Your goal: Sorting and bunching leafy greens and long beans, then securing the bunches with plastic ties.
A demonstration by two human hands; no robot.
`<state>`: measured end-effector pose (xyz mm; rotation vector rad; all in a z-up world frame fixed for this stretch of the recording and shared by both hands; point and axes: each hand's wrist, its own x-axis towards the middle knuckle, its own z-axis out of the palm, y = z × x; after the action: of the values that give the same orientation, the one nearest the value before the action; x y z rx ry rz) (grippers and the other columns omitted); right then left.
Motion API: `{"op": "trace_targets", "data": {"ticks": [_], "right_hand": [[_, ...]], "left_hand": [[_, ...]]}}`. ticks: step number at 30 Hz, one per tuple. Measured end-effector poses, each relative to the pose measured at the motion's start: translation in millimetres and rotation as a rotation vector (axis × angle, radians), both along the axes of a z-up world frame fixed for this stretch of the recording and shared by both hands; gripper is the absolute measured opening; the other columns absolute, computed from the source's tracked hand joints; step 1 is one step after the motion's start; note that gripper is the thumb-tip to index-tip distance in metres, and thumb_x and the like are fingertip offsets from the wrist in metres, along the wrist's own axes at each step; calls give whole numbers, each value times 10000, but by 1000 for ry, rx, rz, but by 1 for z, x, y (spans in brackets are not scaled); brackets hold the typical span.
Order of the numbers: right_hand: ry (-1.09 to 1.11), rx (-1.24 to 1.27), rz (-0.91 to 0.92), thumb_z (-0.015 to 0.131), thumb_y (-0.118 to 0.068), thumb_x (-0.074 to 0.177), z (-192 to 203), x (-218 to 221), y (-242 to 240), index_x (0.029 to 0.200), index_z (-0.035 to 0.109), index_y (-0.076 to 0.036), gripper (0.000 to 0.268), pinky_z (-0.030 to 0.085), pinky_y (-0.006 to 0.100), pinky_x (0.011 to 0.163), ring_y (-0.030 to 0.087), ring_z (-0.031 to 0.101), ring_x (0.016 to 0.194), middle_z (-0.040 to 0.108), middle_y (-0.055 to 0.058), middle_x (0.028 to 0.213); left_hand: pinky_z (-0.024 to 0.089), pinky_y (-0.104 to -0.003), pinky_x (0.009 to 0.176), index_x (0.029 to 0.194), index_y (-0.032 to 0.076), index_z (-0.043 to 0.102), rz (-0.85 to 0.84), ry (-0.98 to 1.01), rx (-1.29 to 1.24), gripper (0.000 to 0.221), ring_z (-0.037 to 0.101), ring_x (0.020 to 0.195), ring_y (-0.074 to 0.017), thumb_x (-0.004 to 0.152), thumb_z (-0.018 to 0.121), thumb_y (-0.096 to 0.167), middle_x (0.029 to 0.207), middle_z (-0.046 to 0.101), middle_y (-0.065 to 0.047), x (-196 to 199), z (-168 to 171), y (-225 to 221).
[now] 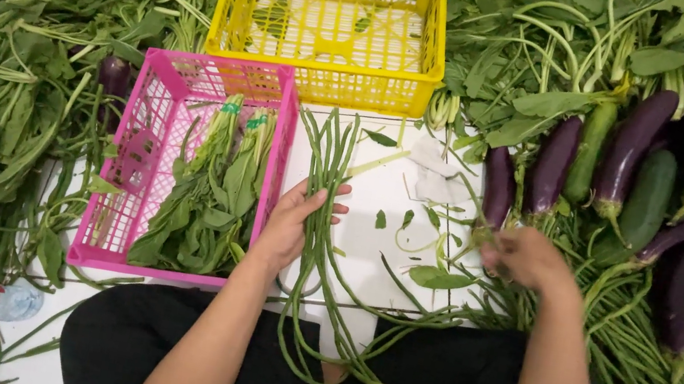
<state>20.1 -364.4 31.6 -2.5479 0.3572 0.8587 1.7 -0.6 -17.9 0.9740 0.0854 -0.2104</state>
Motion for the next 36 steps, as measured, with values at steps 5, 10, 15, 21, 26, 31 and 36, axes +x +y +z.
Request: {"op": "trace_targets", "data": {"ticks": [5, 10, 15, 21, 26, 31, 36], "right_hand": [[-397, 284, 59, 756, -182, 904, 22, 0, 60, 1147, 730, -45, 281, 534, 497, 940, 403, 727, 1015, 802, 164, 995], [-557, 602, -51, 701, -184, 972, 38, 7, 111, 1174, 704, -169, 203, 613, 322, 673, 187, 735, 678, 778, 34, 804], [-579, 849, -14, 637, -171, 1018, 61, -8, 159, 1290, 617, -120, 278, 637, 327, 522, 214, 697, 540, 758, 111, 831], [-387, 838, 87, 642, -169, 998, 20, -32, 199, 1285, 613, -80, 301, 566, 295, 398, 193, 662, 480, 722, 115, 738], [-137, 689, 147, 659, -336, 985, -4, -45, 207, 1300, 584, -122, 388, 567, 311, 651, 190, 727, 697, 769, 71, 794], [84, 479, 557, 638, -350, 959, 19, -55, 188, 1117, 654, -63, 328, 567, 417, 759, 286, 737, 807, 766, 125, 860], [324, 396, 857, 605, -366, 950, 40, -67, 166, 979, 665, -152, 225, 567, 364, 750, 234, 725, 780, 752, 3, 744]], "left_hand": [[612, -302, 799, 1256, 6, 601, 29, 4, 59, 315, 733, 945, -232, 962, 655, 106, 1201, 705, -169, 0, -2, -1], [616, -298, 779, 1194, -4, 626, 48, 8, 56, 268, 727, 882, -204, 939, 676, 58, 1088, 716, -131, 1, -26, -1], [610, -320, 792, 1292, 5, 594, 50, 25, 15, 328, 717, 894, -201, 970, 630, 62, 1059, 697, -96, 1, -8, 0], [580, -358, 902, 1337, 86, 577, 84, 111, -71, 326, 712, 1039, -215, 1041, 540, 217, 1178, 703, -109, 3, -7, 3], [609, -409, 834, 1381, 34, 559, 127, 137, -157, 414, 707, 941, -241, 1037, 560, 264, 1131, 691, -116, 5, -12, 7], [596, -330, 800, 1384, 43, 542, 156, 58, -157, 389, 628, 847, -154, 1029, 580, 197, 1020, 620, -27, 7, -15, 10], [576, -307, 815, 1398, 61, 502, 176, 16, -159, 367, 593, 850, -136, 1058, 526, 198, 1008, 573, -2, 10, -15, 13]]}}
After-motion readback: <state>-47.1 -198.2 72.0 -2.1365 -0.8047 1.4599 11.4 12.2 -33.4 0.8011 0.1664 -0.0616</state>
